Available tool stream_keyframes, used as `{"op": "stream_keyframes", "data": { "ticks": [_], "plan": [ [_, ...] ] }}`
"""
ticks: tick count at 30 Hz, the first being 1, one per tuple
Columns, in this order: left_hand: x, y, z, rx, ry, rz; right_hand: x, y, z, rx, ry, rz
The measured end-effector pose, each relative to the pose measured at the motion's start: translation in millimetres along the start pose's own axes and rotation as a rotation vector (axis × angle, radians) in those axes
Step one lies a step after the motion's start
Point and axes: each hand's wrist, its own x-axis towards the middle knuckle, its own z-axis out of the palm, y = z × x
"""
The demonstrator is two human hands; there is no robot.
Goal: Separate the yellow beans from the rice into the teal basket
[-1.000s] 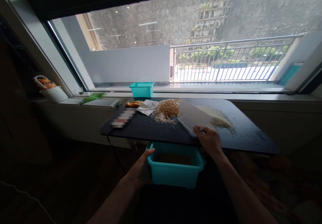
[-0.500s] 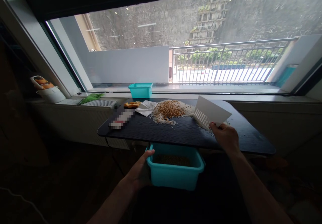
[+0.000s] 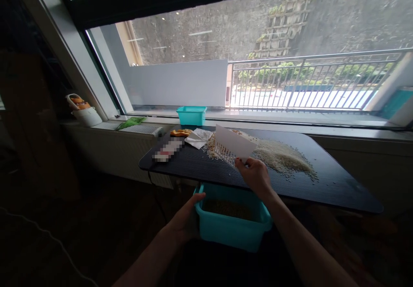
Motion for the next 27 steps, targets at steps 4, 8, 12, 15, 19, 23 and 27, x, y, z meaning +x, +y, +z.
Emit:
{"op": "stream_keyframes", "data": {
  "ticks": [4,8,12,15,19,23,27],
  "plan": [
    [-2,6,-8.6,-0.014,-0.013,0.017,11,-19,24,-0.008,-0.039,-0.015],
    [-3,10,-15.0,-0.028,-0.032,0.051,20,-33,44,-0.033,-0.059,0.006],
    [-5,13,-20.5,-0.005,0.002,0.121,17,-44,61,-0.058,-0.082,0.022],
    [-4,13,-26.4,0.011,0.039,0.134,12,-45,68,-0.115,-0.091,0.043],
    [1,11,-29.7,0.018,0.035,0.133,9,-36,62,-0.196,-0.073,0.088],
    [4,8,-19.9,0.012,0.016,0.110,10,-22,50,-0.226,-0.028,0.095],
    [7,4,-7.1,0.036,0.019,0.078,9,-9,40,-0.252,0.028,0.124]
  ]
}}
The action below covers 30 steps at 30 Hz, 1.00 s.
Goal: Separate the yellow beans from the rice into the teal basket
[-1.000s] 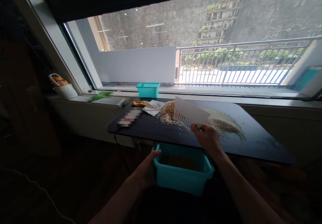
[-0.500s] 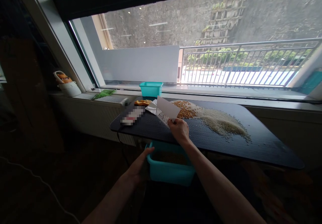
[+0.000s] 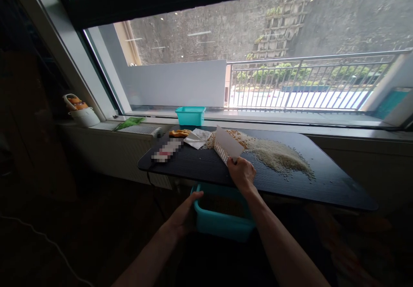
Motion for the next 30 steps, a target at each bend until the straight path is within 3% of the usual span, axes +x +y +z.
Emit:
{"op": "stream_keyframes", "data": {
  "ticks": [4,11,15,19,21,25,30],
  "plan": [
    [7,-5,7.3,0.024,0.031,0.010,0,14,-6,-0.016,0.027,0.029],
    [20,-11,15.1,0.014,-0.025,-0.033,3,32,-28,0.092,0.003,-0.016],
    [17,-8,10.7,0.005,-0.040,-0.044,-4,42,-39,0.322,-0.142,-0.167],
    [2,6,-7.9,0.022,0.016,-0.010,-18,55,-38,0.520,-0.346,-0.283],
    [-7,16,-18.9,0.027,0.019,0.006,-19,59,-36,0.548,-0.380,-0.295],
    [-14,30,-34.0,0.060,0.027,-0.007,-4,52,-34,0.512,-0.321,-0.302],
    [-10,36,-39.5,0.053,0.021,-0.030,28,28,-38,0.374,-0.207,-0.320]
  ]
}}
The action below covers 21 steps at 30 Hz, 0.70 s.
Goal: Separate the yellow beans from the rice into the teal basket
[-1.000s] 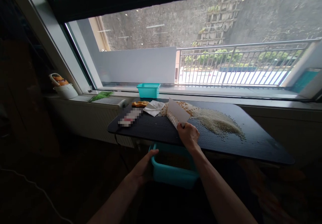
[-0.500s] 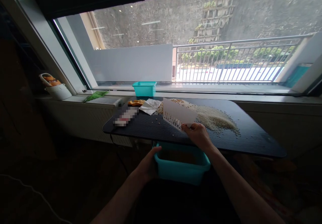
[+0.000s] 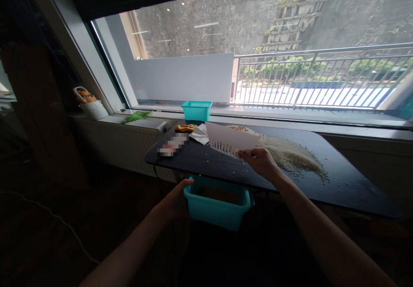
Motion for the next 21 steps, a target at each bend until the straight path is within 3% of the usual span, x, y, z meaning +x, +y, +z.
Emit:
{"op": "stream_keyframes", "data": {
  "ticks": [4,9,21],
  "plan": [
    [1,1,-2.1,-0.002,-0.011,-0.019,9,-1,-7,-0.159,0.035,0.014],
    [2,1,-1.9,0.009,-0.021,-0.028,-5,4,-8,-0.213,0.032,0.025],
    [0,0,5.1,0.017,0.005,-0.009,-31,-15,2,0.043,-0.137,0.011]
  ]
}}
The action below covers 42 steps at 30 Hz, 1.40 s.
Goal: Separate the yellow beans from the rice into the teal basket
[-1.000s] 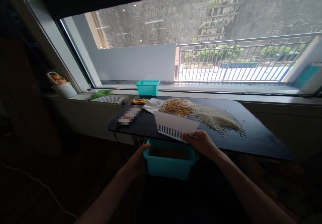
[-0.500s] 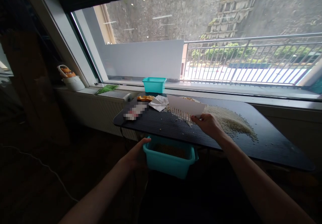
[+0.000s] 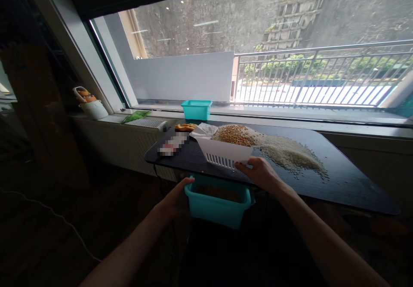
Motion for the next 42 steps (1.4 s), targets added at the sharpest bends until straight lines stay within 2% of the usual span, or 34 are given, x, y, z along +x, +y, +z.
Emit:
{"op": "stream_keyframes", "data": {
  "ticks": [3,5,7,11,13,17,19,22,25,29,34,38,42],
  "plan": [
    [-4,-1,4.5,-0.012,0.017,0.021,-16,-2,-1,0.137,-0.099,-0.022],
    [-7,-4,9.1,-0.032,0.019,0.041,-27,3,-11,0.217,-0.100,-0.040],
    [-8,-9,14.1,-0.056,-0.006,0.050,-36,14,-29,0.201,0.041,0.003],
    [-4,-23,26.2,-0.083,-0.105,0.013,-49,43,-75,0.064,0.376,0.180],
    [2,-30,34.9,-0.071,-0.129,-0.028,-56,54,-93,0.008,0.458,0.289],
    [24,-48,63.6,-0.051,-0.167,-0.072,-75,69,-112,-0.001,0.449,0.399],
    [40,-60,84.2,-0.044,-0.211,-0.055,-89,76,-114,0.064,0.469,0.417],
    [63,-77,114.8,-0.030,-0.259,-0.071,-111,87,-116,0.176,0.520,0.537],
    [75,-85,130.9,-0.017,-0.258,-0.064,-129,93,-121,0.276,0.527,0.604],
    [70,-81,128.1,-0.012,-0.258,-0.072,-138,85,-126,0.286,0.479,0.596],
    [55,-73,121.6,-0.044,-0.269,-0.108,-143,72,-124,0.301,0.402,0.666],
    [47,-72,110.6,-0.065,-0.247,-0.117,-144,71,-125,0.216,0.497,0.672],
    [40,-70,90.0,-0.077,-0.242,-0.092,-123,67,-115,0.213,0.556,0.537]
  ]
}}
